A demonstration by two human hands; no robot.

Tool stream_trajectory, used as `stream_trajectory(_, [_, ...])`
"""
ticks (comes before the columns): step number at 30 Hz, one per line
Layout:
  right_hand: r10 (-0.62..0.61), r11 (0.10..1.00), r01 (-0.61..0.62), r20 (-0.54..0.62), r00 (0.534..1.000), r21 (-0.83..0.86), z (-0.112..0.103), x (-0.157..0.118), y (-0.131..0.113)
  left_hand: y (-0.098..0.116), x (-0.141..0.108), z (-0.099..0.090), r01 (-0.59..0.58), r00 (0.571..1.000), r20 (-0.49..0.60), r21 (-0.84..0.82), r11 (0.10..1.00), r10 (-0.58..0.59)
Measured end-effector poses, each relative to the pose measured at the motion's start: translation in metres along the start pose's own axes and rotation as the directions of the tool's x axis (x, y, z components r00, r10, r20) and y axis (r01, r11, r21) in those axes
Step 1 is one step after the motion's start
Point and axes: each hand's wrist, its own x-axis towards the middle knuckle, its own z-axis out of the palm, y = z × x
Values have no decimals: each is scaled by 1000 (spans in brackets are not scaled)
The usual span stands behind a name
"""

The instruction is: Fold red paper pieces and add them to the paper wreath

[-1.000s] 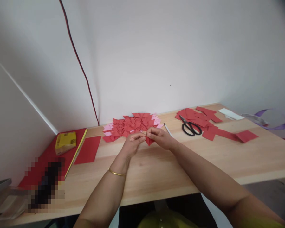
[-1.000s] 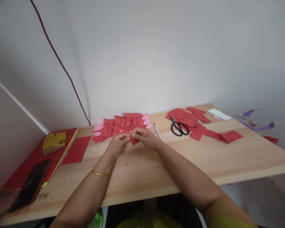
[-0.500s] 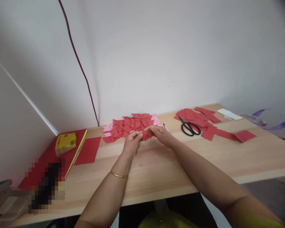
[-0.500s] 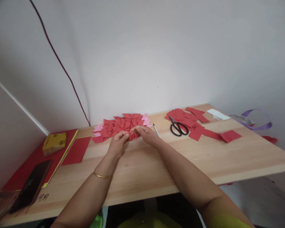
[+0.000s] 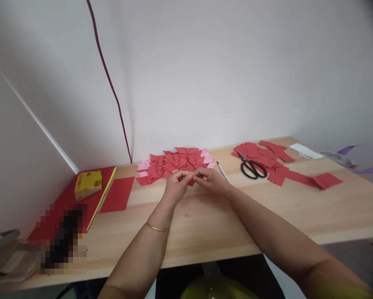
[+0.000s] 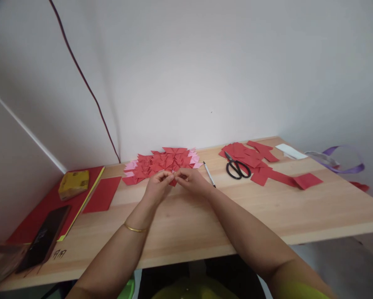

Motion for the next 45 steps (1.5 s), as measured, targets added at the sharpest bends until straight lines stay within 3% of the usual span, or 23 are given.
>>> stream_trajectory(4, [-61, 998, 61, 23, 998, 18, 2, 0, -4, 1, -2, 2, -49, 999, 8, 85, 995, 49])
stream_trajectory(9, [-11, 992, 0, 88, 996, 128, -2, 1, -7, -2, -2, 8, 91, 996, 16, -241, 966, -90])
stream_trajectory(12, [42, 978, -67, 129, 991, 195, -2, 1, -5, -3, -1, 8, 141, 990, 58, -337, 931, -128])
stream_trajectory(15, [109, 971, -116, 47, 993, 209, 0, 2, 0, -2, 1, 4, 183, 983, 58, -415, 891, -175])
stream_trajectory(18, [145, 962, -116, -99, 985, 247, 0, 3, 4, -2, 3, -2, 346, 933, 105, -517, 783, -343])
stream_trajectory(21, [145, 958, -103, -140, 979, 266, -3, 3, 5, -3, 2, -5, 512, 852, 223, -541, 667, -473])
stream_trajectory(23, [132, 958, -97, -113, 985, 271, -4, 3, 4, -4, 1, -5, 542, 835, 274, -560, 627, -477])
stream_trajectory(26, [104, 949, -84, -51, 993, 302, -5, 3, 3, -2, -2, -4, 534, 843, 319, -595, 601, -434])
stream_trajectory(29, [133, 931, -110, -44, 990, 348, -4, 3, 5, 1, -3, -2, 510, 858, 302, -595, 621, -416])
stream_trajectory(32, [214, 874, -158, -70, 974, 459, -2, 3, 11, 0, -3, 0, 403, 907, 156, -586, 703, -391])
stream_trajectory(35, [254, 820, -208, -13, 967, 533, 0, 3, 14, -2, -2, 3, 295, 938, 22, -577, 761, -347])
stream_trajectory(39, [230, 880, -240, 74, 970, 410, 1, 2, 8, -4, -2, 6, 282, 939, -7, -556, 782, -343])
stream_trajectory(45, [203, 945, -204, 32, 979, 257, 1, 3, 4, -7, -3, 9, 235, 963, -25, -416, 878, -269])
